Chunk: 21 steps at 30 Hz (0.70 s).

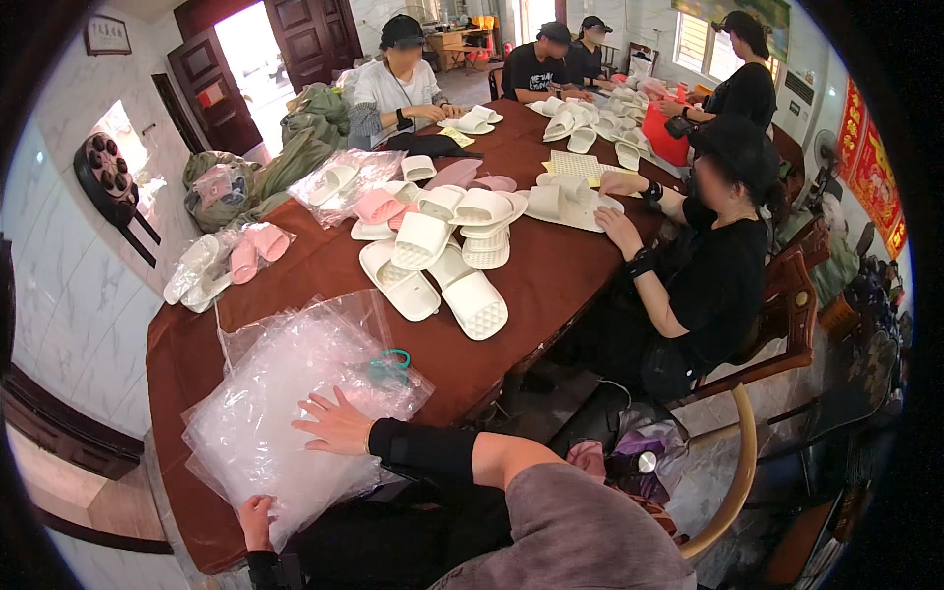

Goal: Packing pairs of white slippers into clear plastic bags.

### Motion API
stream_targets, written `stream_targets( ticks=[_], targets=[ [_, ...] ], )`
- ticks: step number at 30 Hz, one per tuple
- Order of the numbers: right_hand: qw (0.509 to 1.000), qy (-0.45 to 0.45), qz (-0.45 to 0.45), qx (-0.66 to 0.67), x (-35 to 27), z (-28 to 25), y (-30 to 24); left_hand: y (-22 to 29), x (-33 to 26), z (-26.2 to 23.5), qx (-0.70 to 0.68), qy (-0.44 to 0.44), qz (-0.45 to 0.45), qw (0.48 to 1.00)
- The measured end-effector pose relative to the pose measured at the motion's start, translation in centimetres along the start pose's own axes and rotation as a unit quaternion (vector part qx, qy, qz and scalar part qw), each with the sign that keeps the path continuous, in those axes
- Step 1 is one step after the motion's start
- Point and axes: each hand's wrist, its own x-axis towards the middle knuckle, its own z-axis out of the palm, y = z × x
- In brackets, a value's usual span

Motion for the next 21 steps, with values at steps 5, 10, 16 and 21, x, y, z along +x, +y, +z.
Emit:
stream_targets(
  ticks=[5,10,16,21],
  targets=[
    [0.995,-0.040,0.051,-0.075,-0.9,1.3,0.1,1.9,-0.8,3.0,-0.111,0.014,-0.067,0.991],
    [0.998,0.065,0.013,0.002,-0.4,6.1,0.6,-2.9,0.8,1.7,-0.057,0.025,0.066,0.996],
    [0.995,0.057,0.059,-0.053,-2.3,3.8,2.6,3.8,-2.5,9.4,0.143,0.157,0.225,0.951],
    [0.998,0.025,0.048,-0.023,-1.7,3.7,0.5,0.7,-2.3,7.0,0.292,0.254,0.095,0.917]
  ],
)
